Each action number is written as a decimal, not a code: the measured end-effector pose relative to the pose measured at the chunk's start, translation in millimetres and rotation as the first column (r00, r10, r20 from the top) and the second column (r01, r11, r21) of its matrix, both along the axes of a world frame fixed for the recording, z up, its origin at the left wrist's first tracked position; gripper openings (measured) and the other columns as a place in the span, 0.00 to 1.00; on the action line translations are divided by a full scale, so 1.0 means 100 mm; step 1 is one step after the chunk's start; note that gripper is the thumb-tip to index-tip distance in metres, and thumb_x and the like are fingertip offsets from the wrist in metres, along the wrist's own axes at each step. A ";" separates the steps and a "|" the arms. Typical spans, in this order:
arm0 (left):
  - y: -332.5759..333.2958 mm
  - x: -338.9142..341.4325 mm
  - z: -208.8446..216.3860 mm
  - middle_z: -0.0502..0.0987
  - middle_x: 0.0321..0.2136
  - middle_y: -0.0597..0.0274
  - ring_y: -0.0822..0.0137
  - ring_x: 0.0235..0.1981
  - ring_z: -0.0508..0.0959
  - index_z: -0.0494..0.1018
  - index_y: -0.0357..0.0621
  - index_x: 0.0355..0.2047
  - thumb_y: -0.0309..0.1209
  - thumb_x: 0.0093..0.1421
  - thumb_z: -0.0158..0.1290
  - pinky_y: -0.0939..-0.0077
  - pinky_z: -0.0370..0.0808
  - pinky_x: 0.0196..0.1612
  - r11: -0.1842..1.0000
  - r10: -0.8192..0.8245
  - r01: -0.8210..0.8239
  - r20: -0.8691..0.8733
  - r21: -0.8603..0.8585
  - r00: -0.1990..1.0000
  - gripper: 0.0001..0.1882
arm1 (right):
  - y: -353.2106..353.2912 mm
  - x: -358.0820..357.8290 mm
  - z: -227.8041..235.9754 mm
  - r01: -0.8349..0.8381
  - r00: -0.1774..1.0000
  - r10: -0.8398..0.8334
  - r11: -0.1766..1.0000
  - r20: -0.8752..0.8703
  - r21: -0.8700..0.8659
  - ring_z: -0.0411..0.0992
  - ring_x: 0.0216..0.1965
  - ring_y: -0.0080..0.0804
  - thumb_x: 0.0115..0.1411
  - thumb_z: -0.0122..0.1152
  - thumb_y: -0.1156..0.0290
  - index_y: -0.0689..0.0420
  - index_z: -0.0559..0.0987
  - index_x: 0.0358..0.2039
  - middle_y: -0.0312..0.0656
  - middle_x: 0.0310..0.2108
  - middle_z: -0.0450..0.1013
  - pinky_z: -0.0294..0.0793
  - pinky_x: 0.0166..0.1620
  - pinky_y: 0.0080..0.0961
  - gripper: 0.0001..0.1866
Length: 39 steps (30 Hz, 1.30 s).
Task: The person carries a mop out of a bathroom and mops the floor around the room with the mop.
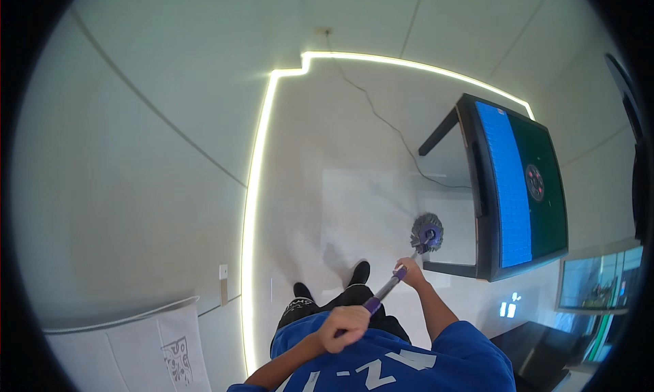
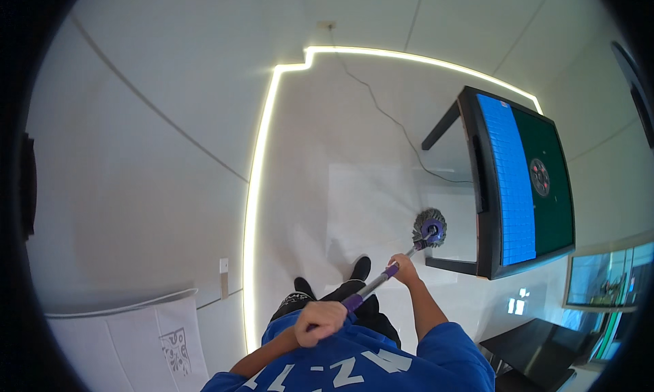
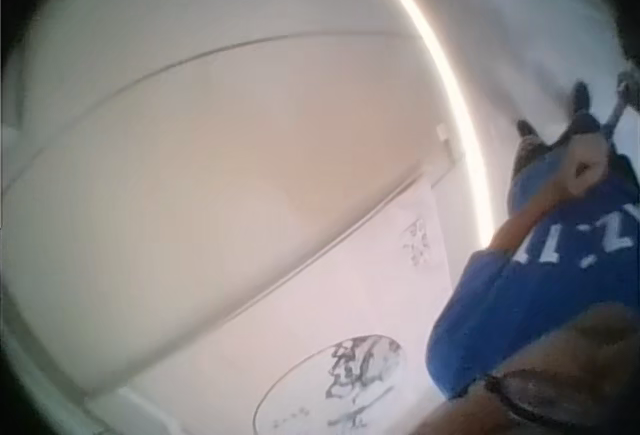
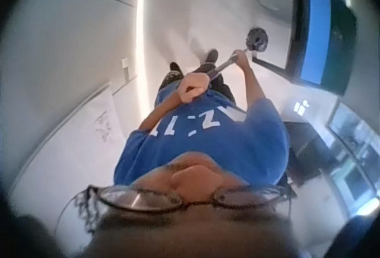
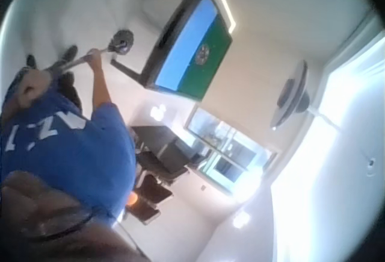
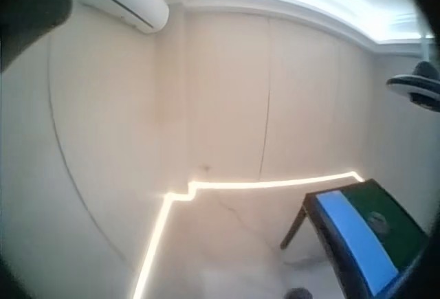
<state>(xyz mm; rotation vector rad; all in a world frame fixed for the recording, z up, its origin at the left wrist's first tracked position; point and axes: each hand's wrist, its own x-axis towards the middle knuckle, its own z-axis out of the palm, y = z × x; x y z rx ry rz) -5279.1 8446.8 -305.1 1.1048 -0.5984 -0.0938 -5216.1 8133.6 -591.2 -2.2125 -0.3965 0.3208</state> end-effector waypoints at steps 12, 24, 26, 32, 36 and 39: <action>1.83 -0.68 1.43 0.68 0.14 0.60 0.62 0.18 0.72 0.65 0.42 0.12 0.28 0.48 0.47 0.65 0.69 0.35 0.967 -0.121 0.055 0.258 0.249 0.959 0.09 | 2.80 -0.57 0.63 -0.241 0.970 0.234 0.959 0.065 0.149 0.73 0.30 0.42 0.47 0.63 0.72 0.56 0.73 0.19 0.44 0.24 0.74 0.71 0.35 0.34 0.07; 1.63 -1.07 1.82 0.70 0.17 0.61 0.63 0.17 0.71 0.70 0.43 0.16 0.27 0.39 0.55 0.73 0.69 0.26 0.912 0.024 -0.210 0.465 0.354 0.885 0.04 | 4.16 -0.90 0.85 -0.390 0.917 0.380 0.783 0.124 0.484 0.63 0.22 0.40 0.47 0.60 0.77 0.58 0.61 0.15 0.42 0.16 0.62 0.64 0.29 0.33 0.15; 1.42 -1.14 1.85 0.69 0.16 0.62 0.63 0.16 0.70 0.70 0.44 0.16 0.28 0.39 0.55 0.73 0.68 0.24 0.867 0.095 -0.292 0.443 0.403 0.892 0.04 | 4.18 -0.97 0.82 -0.373 0.901 0.433 0.735 0.031 0.566 0.63 0.22 0.39 0.47 0.60 0.78 0.58 0.61 0.15 0.41 0.16 0.62 0.63 0.29 0.31 0.16; 0.41 -1.20 1.61 0.67 0.12 0.65 0.63 0.14 0.70 0.66 0.50 0.13 0.31 0.41 0.54 0.71 0.65 0.20 0.770 -0.003 -0.222 0.352 0.597 0.936 0.08 | 3.68 -1.19 0.43 -0.284 0.939 0.342 0.722 0.031 0.631 0.65 0.22 0.37 0.50 0.60 0.79 0.58 0.61 0.16 0.40 0.16 0.62 0.64 0.29 0.30 0.15; -0.24 -1.27 1.36 0.67 0.12 0.65 0.62 0.15 0.71 0.67 0.50 0.12 0.33 0.43 0.55 0.69 0.64 0.20 0.743 -0.216 -0.012 0.258 0.669 0.942 0.09 | 3.10 -1.22 0.39 -0.384 0.917 0.376 0.735 0.137 0.558 0.68 0.24 0.44 0.50 0.63 0.73 0.59 0.68 0.18 0.44 0.21 0.68 0.68 0.30 0.34 0.12; -0.55 -1.27 1.36 0.67 0.11 0.66 0.63 0.16 0.72 0.67 0.50 0.12 0.34 0.44 0.55 0.69 0.65 0.21 0.730 -0.374 0.136 0.225 0.669 0.899 0.09 | 2.67 -1.24 0.46 -0.360 0.921 0.385 0.784 0.058 0.505 0.70 0.28 0.46 0.52 0.64 0.68 0.58 0.70 0.19 0.44 0.22 0.69 0.68 0.31 0.37 0.13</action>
